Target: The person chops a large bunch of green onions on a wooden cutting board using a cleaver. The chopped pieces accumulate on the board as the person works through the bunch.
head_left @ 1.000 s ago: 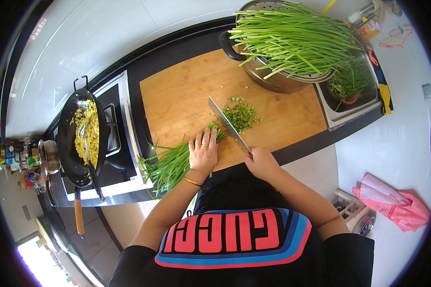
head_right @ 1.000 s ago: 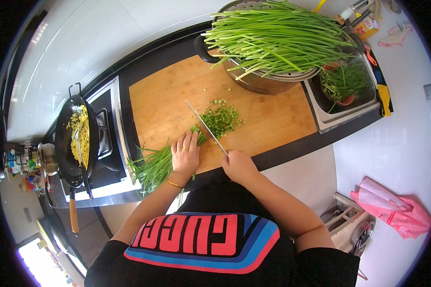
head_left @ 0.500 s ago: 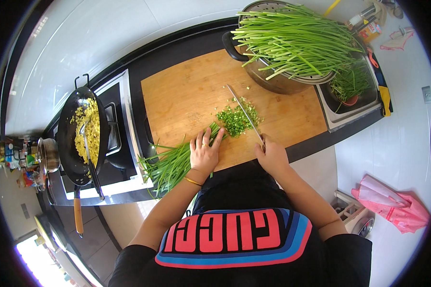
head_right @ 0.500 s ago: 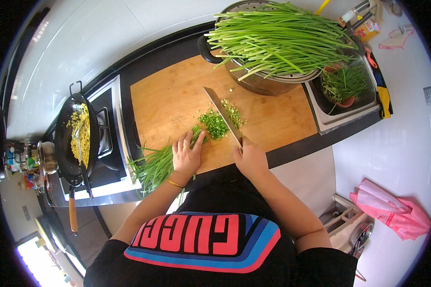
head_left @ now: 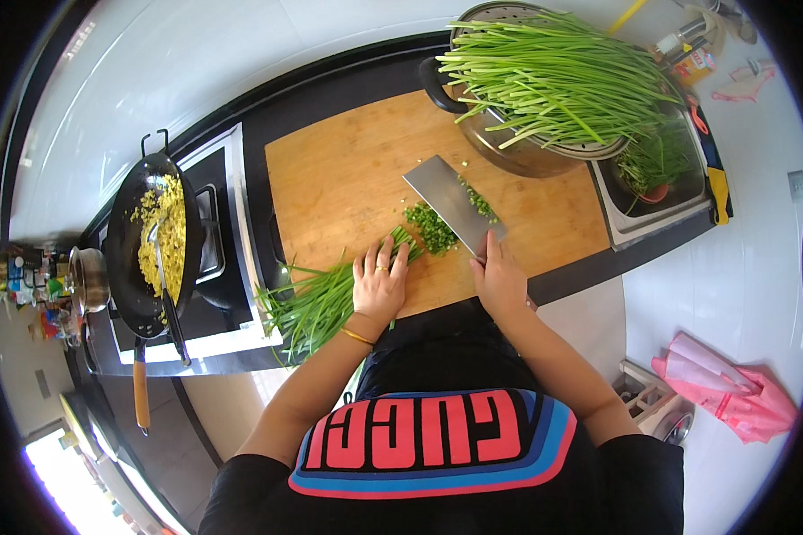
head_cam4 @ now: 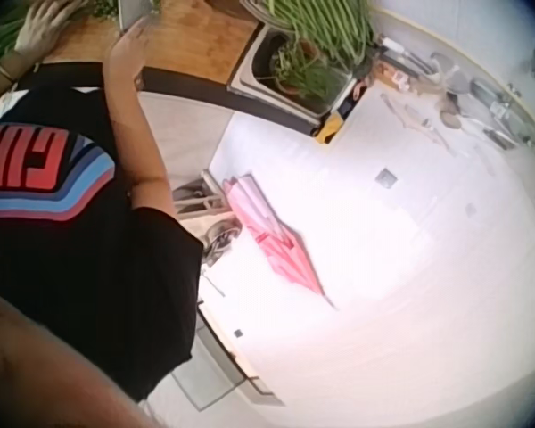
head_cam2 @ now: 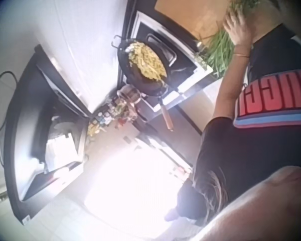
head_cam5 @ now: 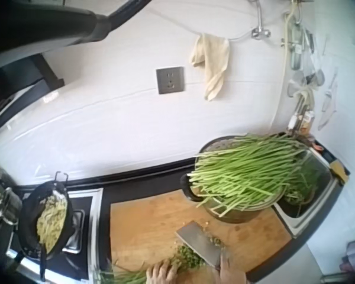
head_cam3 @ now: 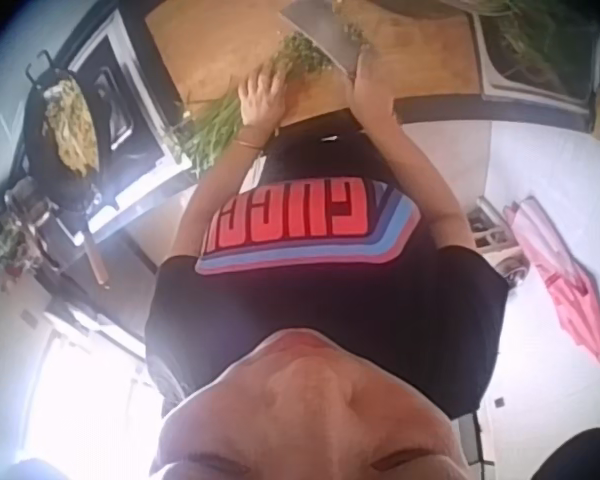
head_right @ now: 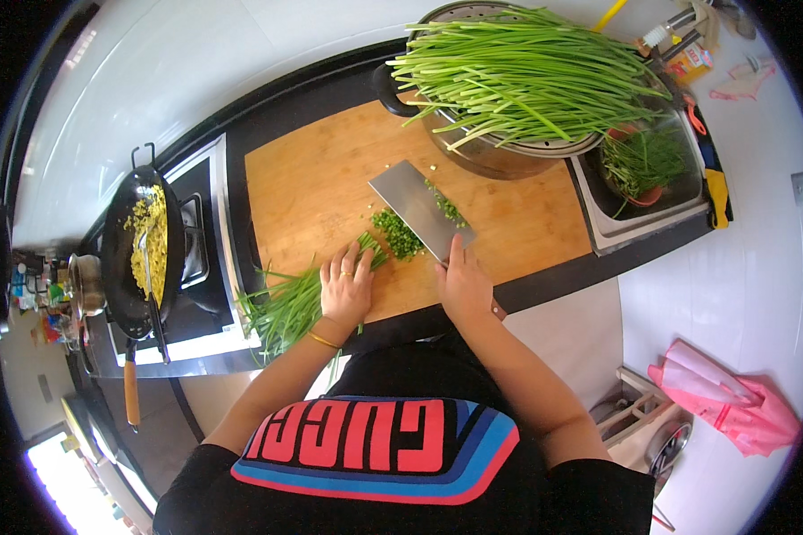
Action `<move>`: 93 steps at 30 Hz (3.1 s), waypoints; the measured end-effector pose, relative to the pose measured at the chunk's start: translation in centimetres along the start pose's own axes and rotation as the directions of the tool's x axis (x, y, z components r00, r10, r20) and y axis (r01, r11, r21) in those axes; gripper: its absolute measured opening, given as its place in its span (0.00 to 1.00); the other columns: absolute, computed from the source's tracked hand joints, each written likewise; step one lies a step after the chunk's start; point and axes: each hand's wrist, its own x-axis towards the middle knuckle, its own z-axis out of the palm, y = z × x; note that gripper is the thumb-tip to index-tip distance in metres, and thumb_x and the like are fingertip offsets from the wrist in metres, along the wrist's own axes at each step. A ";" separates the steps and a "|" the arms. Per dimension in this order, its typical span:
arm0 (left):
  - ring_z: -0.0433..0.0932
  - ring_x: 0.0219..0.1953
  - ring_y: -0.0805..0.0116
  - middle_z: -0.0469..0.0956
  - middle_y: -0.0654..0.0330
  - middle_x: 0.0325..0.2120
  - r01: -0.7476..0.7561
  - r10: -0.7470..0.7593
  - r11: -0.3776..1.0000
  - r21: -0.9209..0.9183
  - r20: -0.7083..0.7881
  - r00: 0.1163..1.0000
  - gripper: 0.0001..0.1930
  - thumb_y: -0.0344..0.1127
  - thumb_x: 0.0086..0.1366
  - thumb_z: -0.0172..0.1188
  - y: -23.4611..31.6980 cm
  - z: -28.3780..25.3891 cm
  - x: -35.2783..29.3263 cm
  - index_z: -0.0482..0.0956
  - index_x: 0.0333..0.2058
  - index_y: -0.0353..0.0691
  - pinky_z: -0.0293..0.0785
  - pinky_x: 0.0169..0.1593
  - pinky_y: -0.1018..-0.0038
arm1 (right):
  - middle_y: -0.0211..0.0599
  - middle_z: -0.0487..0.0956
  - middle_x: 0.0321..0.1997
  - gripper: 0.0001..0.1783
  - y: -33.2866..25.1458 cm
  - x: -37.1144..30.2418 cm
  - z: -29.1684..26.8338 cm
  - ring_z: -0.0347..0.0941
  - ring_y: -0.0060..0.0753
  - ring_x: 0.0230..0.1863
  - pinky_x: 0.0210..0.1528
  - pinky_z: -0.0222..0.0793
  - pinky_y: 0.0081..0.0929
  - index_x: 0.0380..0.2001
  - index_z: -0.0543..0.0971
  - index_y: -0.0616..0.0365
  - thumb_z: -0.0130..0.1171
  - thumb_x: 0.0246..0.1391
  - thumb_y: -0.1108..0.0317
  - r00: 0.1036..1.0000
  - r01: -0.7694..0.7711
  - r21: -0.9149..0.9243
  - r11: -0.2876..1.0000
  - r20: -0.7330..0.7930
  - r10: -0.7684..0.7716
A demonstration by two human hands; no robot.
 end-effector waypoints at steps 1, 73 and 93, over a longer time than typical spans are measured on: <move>0.63 0.57 0.54 0.65 0.56 0.54 0.000 0.000 1.000 0.003 0.008 1.000 0.23 0.38 0.58 0.54 0.0 0.0 0.0 0.67 0.53 0.49 0.59 0.55 0.53 | 0.49 0.74 0.38 0.34 0.1 0.1 0.3 0.72 0.49 0.38 0.36 0.70 0.40 0.58 0.61 0.66 0.57 0.50 0.61 1.000 -0.001 -0.005 1.000 -0.007 0.001; 0.65 0.55 0.53 0.68 0.54 0.49 -0.059 0.048 0.997 -0.058 -0.182 0.982 0.17 0.32 0.54 0.58 -0.5 0.8 -0.5 0.72 0.44 0.38 0.61 0.54 0.56 | 0.53 0.76 0.26 0.14 -5.1 -2.8 -6.8 0.74 0.55 0.32 0.35 0.68 0.45 0.39 0.71 0.64 0.49 0.55 0.64 0.910 -0.085 0.333 0.939 0.409 -0.062; 0.65 0.54 0.53 0.68 0.53 0.48 -0.085 0.081 0.995 -0.042 -0.093 0.992 0.16 0.32 0.53 0.58 -0.7 0.6 -0.1 0.73 0.42 0.39 0.61 0.54 0.56 | 0.59 0.76 0.25 0.11 -6.1 -2.2 -5.3 0.74 0.61 0.30 0.35 0.69 0.53 0.36 0.65 0.64 0.44 0.56 0.65 0.800 -0.210 0.220 0.953 0.598 0.038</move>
